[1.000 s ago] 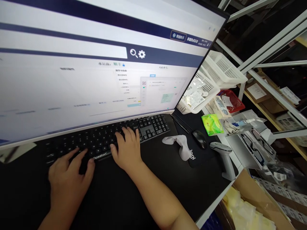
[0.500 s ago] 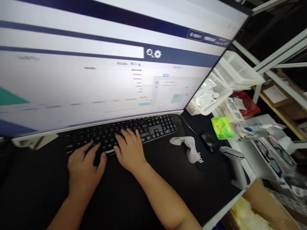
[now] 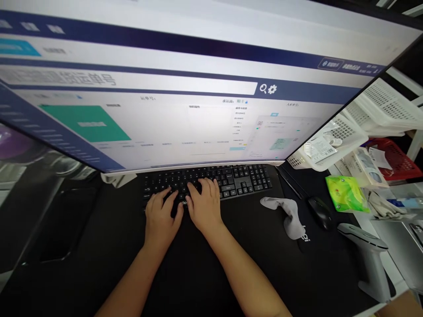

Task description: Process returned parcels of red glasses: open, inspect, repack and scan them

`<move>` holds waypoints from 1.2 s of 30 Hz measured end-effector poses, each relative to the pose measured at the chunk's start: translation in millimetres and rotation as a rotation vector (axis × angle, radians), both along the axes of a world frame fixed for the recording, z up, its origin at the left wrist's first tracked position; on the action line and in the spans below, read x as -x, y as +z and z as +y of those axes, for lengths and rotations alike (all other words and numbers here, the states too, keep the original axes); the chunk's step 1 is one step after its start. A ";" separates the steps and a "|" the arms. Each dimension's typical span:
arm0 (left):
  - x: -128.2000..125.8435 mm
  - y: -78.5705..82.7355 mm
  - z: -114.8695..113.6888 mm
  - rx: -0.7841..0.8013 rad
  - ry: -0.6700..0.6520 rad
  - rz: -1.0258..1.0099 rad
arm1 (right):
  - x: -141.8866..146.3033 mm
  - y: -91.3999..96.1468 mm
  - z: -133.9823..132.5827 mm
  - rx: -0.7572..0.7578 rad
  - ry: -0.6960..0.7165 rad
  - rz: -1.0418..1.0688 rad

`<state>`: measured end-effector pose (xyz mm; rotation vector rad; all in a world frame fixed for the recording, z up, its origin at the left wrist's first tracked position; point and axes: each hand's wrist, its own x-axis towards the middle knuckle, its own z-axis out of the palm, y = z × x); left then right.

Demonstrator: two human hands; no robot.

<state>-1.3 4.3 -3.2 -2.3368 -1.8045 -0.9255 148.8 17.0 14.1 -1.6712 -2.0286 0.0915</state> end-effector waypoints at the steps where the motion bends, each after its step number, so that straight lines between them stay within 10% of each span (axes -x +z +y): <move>1: 0.2 -0.1 0.1 -0.002 0.000 0.000 | 2.1 0.1 1.0 -0.004 -0.020 -0.011; 36: -2.0 0.9 -1.0 0.092 0.219 -0.047 | 5.0 -0.4 -6.3 -0.036 0.059 0.040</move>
